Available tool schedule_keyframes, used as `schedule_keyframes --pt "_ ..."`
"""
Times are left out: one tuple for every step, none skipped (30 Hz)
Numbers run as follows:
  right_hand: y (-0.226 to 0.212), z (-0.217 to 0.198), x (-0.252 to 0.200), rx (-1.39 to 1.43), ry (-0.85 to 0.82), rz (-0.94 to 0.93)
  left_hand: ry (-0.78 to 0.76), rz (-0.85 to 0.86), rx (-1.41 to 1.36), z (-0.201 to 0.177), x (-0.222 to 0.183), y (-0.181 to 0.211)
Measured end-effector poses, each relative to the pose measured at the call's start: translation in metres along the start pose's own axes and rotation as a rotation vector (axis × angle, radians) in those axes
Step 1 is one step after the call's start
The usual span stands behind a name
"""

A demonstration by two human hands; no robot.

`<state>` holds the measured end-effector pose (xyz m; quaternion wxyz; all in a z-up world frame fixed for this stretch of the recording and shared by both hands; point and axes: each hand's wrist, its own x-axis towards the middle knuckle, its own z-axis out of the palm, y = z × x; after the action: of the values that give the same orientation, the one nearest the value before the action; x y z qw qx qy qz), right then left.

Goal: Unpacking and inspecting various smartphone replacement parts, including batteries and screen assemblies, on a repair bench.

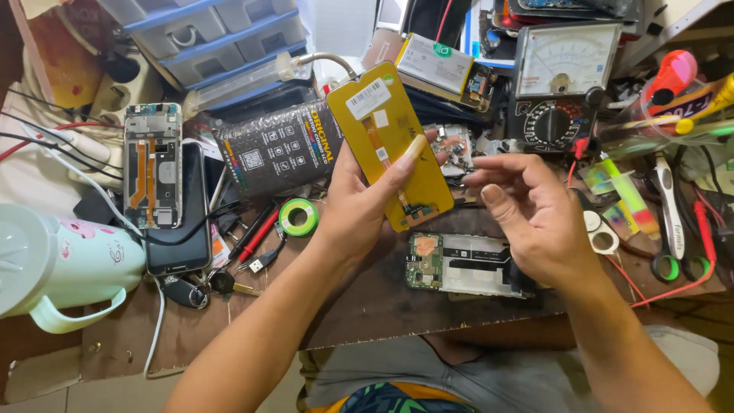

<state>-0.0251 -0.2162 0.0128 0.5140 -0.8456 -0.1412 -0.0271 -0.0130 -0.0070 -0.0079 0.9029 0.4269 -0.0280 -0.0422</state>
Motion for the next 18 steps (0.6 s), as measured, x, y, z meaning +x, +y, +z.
schedule_keyframes --pt "0.009 0.001 -0.005 0.288 -0.030 0.110 -0.069 -0.005 -0.009 -0.002 -0.001 -0.005" --pt "0.011 0.002 -0.007 0.286 -0.021 0.110 -0.078 -0.009 -0.009 0.001 -0.002 -0.006" --pt "0.014 0.002 -0.009 0.263 -0.028 0.164 -0.105 -0.012 0.049 0.003 -0.003 -0.006" --pt "0.016 0.004 -0.010 0.241 -0.038 0.216 -0.131 -0.012 0.108 0.005 -0.004 -0.006" --pt "0.017 0.005 -0.011 0.242 -0.031 0.214 -0.138 -0.013 0.110 0.004 -0.004 -0.009" --pt "0.019 0.006 -0.011 0.243 -0.034 0.205 -0.138 0.007 0.129 0.003 -0.003 -0.013" --pt "0.020 0.009 -0.011 0.244 -0.037 0.195 -0.138 0.027 0.148 0.001 -0.003 -0.016" --pt "0.013 0.006 -0.012 0.246 -0.037 0.193 -0.137 0.028 0.150 0.002 -0.003 -0.015" --pt "0.005 0.004 -0.014 0.129 -0.038 0.181 -0.095 -0.020 0.115 0.004 -0.003 -0.015" --pt "-0.003 0.002 -0.015 0.014 -0.039 0.168 -0.052 -0.068 0.079 0.005 -0.003 -0.014" --pt "-0.005 -0.002 -0.020 0.016 -0.040 0.167 -0.050 -0.067 0.081 0.002 -0.001 -0.015" --pt "-0.007 -0.006 -0.024 -0.215 -0.101 0.035 -0.093 -0.043 0.058 0.000 0.000 -0.015" --pt "-0.010 -0.011 -0.029 -0.445 -0.162 -0.099 -0.136 -0.019 0.034 -0.002 0.001 -0.016" --pt "-0.009 -0.013 -0.035 -0.444 -0.166 -0.099 -0.132 -0.018 0.033 -0.002 0.002 -0.015" --pt "-0.008 -0.015 -0.041 -0.504 -0.246 -0.197 -0.134 -0.015 0.025 -0.001 0.002 -0.015" --pt "-0.007 -0.018 -0.048 -0.564 -0.327 -0.291 -0.137 -0.014 0.014 -0.001 0.002 -0.015" --pt "-0.006 -0.017 -0.051 -0.563 -0.332 -0.289 -0.133 -0.016 0.012 0.000 0.001 -0.013" --pt "-0.006 -0.016 -0.053 -0.615 -0.340 -0.333 -0.118 -0.021 0.002 0.001 0.000 -0.012"
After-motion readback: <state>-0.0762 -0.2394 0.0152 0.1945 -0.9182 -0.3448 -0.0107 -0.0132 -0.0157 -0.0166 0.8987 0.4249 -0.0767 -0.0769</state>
